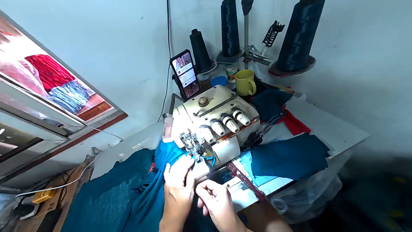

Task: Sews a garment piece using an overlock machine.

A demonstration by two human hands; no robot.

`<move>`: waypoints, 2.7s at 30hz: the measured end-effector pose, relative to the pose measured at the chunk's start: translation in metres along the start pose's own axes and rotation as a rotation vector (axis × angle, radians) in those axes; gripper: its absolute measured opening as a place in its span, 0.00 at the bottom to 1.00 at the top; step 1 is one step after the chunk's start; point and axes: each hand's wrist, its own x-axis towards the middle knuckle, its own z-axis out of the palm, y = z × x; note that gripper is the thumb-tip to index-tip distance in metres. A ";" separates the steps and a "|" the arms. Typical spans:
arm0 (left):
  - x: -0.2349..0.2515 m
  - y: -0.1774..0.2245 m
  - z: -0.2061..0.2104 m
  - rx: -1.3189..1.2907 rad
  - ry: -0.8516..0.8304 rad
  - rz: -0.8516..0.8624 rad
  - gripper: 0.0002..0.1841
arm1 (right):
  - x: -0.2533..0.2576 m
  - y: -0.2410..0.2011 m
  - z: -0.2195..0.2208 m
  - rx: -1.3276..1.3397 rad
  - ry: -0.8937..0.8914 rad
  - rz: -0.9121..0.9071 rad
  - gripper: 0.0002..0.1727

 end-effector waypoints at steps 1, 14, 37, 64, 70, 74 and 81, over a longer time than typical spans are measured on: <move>0.008 -0.008 -0.001 -0.051 -0.016 -0.034 0.17 | -0.002 0.000 -0.001 -0.004 -0.034 0.023 0.09; -0.014 -0.012 -0.012 0.007 0.182 -0.161 0.15 | -0.012 0.007 -0.017 -0.107 -0.088 0.082 0.08; -0.102 0.045 -0.015 -0.206 0.158 -0.161 0.12 | -0.009 0.004 0.001 -0.190 -0.080 -0.134 0.11; -0.097 0.005 -0.023 -0.406 -0.093 -0.136 0.13 | -0.022 0.018 -0.077 -0.555 0.016 -0.594 0.14; -0.123 0.000 -0.028 -0.393 0.012 -0.182 0.11 | -0.026 0.028 -0.054 -0.795 -0.309 -0.582 0.17; -0.135 -0.001 -0.028 -0.355 0.054 -0.235 0.11 | -0.027 0.024 -0.032 -1.054 -0.280 -0.457 0.18; -0.144 -0.003 -0.029 -0.275 -0.043 -0.340 0.10 | -0.030 0.032 -0.016 -1.179 -0.158 -0.478 0.24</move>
